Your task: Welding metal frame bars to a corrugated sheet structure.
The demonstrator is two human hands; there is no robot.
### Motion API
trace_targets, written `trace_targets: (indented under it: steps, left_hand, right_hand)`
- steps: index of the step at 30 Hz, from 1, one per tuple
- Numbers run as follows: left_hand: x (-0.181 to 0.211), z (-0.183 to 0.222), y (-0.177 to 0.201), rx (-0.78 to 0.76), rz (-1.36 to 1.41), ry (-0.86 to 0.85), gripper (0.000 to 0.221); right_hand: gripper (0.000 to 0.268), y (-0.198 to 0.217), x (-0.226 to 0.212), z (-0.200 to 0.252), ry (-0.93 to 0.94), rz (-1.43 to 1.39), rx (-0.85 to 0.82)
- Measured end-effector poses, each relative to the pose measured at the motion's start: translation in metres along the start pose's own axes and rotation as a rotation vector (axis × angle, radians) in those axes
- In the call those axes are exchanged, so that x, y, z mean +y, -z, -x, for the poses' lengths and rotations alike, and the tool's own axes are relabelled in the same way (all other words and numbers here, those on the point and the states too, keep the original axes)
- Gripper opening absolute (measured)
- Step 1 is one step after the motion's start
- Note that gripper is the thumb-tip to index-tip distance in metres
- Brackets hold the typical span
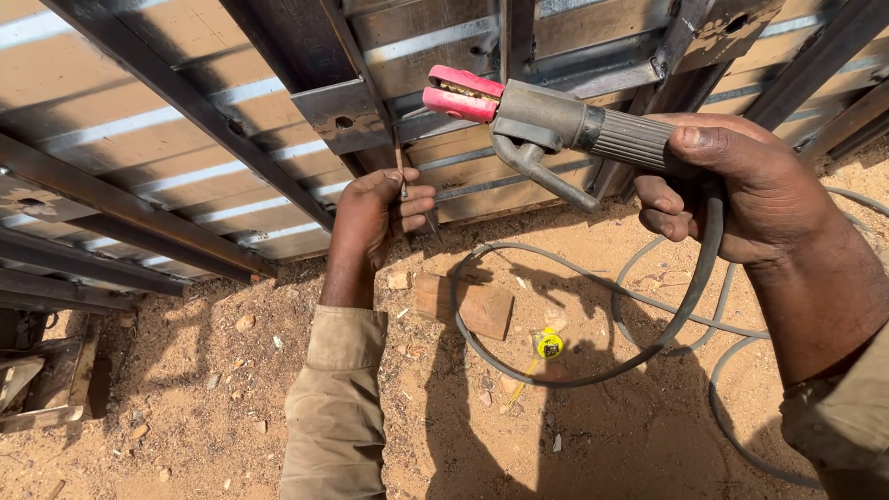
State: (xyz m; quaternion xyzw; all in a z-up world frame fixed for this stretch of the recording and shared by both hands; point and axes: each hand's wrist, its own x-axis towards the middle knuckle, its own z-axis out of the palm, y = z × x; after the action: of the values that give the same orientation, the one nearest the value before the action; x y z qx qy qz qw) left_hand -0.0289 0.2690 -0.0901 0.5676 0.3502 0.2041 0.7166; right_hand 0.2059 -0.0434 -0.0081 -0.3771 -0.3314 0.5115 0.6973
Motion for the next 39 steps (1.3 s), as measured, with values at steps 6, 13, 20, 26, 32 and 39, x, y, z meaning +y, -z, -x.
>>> trace_targets:
  steps: [6,13,20,26,32,39]
  left_hand:
    - [0.004,0.006,0.007,-0.186,0.172,0.082,0.027]
    - [0.002,0.011,0.001,-0.253,0.001,-0.012,0.022]
    - [0.007,0.018,-0.013,-0.232,-0.151,-0.181,0.025]
    - [0.028,0.031,-0.016,-0.245,0.350,-0.180,0.035]
    - [0.019,0.025,-0.007,-0.149,0.055,-0.155,0.035]
    - [0.023,0.036,-0.020,0.118,-0.537,-0.048,0.020]
  right_hand:
    - [0.054,0.003,0.002,-0.002,-0.006,0.066,0.049]
    - [0.058,0.002,-0.003,-0.002,0.027,0.076,0.013]
    - [0.060,0.005,-0.013,0.004,0.091,0.087,-0.041]
    - [0.059,0.003,-0.017,0.006,0.092,0.109,-0.052]
    - [0.058,-0.003,-0.007,0.003,0.086,0.053,0.012]
    - [0.055,0.004,0.004,0.007,0.080,-0.042,0.010]
